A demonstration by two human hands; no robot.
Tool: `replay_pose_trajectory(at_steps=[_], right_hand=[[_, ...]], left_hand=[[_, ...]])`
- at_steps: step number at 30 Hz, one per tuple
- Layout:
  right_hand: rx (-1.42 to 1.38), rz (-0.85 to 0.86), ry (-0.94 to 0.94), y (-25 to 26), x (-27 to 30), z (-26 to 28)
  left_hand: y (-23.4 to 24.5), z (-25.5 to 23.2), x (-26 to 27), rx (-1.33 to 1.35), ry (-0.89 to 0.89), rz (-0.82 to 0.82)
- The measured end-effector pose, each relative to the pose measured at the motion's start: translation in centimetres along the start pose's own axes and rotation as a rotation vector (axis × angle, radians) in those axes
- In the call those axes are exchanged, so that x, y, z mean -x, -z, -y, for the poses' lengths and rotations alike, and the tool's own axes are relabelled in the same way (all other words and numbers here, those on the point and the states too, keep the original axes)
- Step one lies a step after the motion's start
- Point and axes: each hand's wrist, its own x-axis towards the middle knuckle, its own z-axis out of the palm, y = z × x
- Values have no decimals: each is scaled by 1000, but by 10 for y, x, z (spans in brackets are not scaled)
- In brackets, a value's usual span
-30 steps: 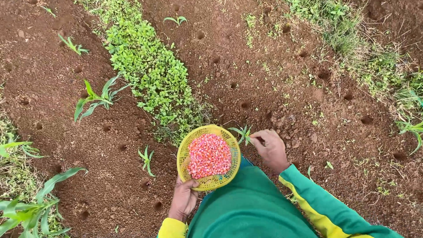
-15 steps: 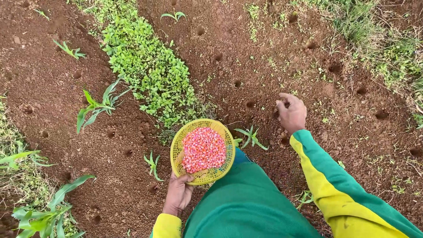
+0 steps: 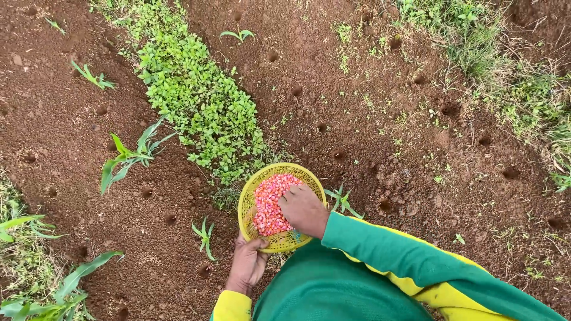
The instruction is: The person walks along a prepared garden row, holding a yellow basket filled with pink and white seeds. They repeatedly reach into the basket with their right hand to grab seeds and drop them into pre-dug holes in the soil. The camera follows the planting process as the person moves down the row.
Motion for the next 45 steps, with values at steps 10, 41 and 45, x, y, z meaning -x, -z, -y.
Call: replay_pose_trajectory(at_steps=[10,41,45], right_hand=[[-152,-55,77,5,-21,-27],[-350,-227,-758,33,-14,-184],[-284,-220,-807,7,-16,-226]], left_hand=[[-9,-26,-29,70,4,41],[-45,-95,-83,48,52,76],[-41,-102,-85,-1,33,-16]])
